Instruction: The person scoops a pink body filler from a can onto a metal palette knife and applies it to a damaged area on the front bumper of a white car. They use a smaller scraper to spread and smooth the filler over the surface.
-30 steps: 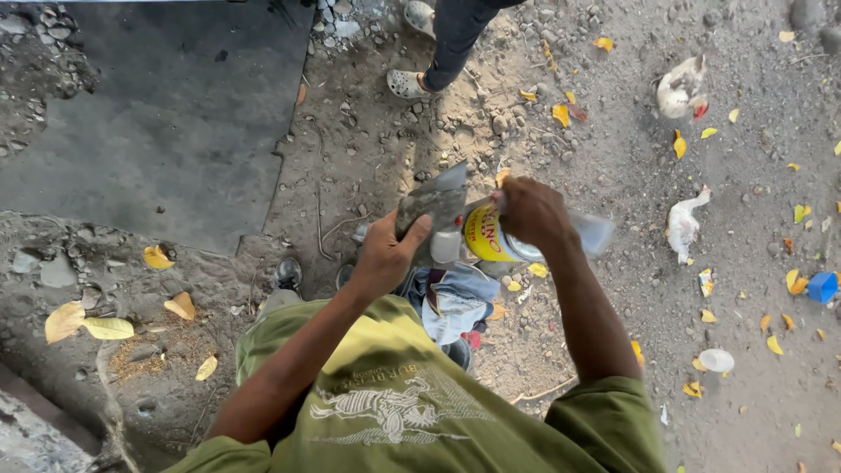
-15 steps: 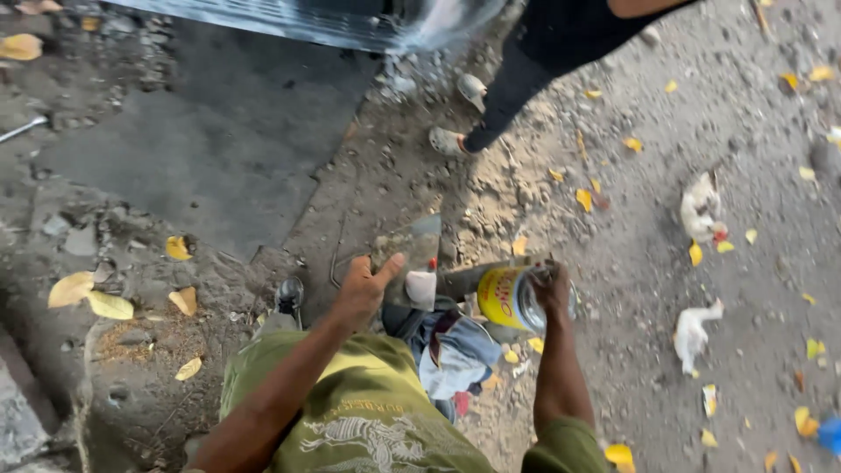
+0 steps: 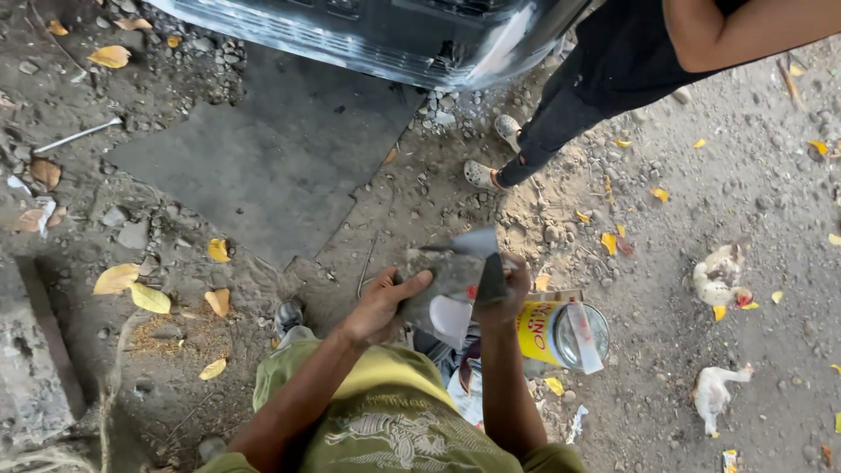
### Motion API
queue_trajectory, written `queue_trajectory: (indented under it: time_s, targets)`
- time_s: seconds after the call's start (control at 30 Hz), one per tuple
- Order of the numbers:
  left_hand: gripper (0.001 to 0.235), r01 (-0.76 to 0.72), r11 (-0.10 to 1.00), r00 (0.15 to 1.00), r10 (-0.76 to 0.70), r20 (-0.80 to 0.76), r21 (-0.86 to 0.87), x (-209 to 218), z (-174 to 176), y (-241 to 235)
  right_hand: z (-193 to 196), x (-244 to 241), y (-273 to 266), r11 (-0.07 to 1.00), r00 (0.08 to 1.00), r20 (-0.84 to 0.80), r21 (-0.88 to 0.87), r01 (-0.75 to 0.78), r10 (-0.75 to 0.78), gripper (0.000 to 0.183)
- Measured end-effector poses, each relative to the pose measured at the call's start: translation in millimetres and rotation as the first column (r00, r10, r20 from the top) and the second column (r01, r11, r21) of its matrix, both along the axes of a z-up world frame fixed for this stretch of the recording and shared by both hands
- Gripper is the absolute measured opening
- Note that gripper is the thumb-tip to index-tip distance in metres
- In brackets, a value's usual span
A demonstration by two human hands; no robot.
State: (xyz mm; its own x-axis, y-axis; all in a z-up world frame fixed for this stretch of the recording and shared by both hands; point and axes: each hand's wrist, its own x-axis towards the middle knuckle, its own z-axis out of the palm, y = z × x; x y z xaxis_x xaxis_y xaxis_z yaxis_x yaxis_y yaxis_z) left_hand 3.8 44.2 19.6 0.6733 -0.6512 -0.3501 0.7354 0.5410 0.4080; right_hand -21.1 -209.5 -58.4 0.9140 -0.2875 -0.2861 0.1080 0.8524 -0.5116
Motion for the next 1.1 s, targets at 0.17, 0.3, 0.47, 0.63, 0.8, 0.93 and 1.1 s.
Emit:
queue_trajectory:
  time_s: [0.17, 0.3, 0.47, 0.63, 0.8, 0.93, 1.1]
  targets:
    - [0.027, -0.101, 0.994, 0.994, 0.102, -0.036, 0.03, 15, 18, 50, 14, 22, 51, 0.939, 0.924, 0.269, 0.134, -0.316, 0.272, 0.04]
    - [0.032, -0.181, 0.977, 0.982, 0.186, -0.036, 0.11, 22, 7, 82, 89, 48, 128, 0.946, 0.94, 0.116, -0.004, -0.324, 0.322, 0.052]
    - [0.032, -0.224, 0.971, 0.972, 0.228, -0.047, 0.085, 35, 29, 130, 37, 73, 157, 0.949, 0.948, -0.045, -0.011, -0.315, 0.314, 0.048]
    - [0.027, -0.279, 0.959, 0.96, 0.28, -0.007, 0.057, 44, 8, 168, -68, 86, 158, 0.989, 0.99, -0.008, -0.014, -0.144, 0.144, 0.029]
    - [0.023, -0.392, 0.903, 0.92, 0.38, 0.097, 0.179, 41, -66, 218, 32, 85, 209, 0.988, 0.886, 0.439, -0.103, -0.115, 0.149, 0.039]
    - [0.022, -0.455, 0.857, 0.89, 0.444, 0.103, 0.242, 50, -51, 241, 87, 89, 235, 0.96, 0.952, 0.255, 0.177, -0.218, 0.17, 0.061]
    - [0.012, -0.592, 0.8, 0.806, 0.587, 0.082, 0.096, 68, 4, 244, 86, 95, 245, 0.899, 0.809, 0.49, 0.105, -0.425, 0.325, 0.071]
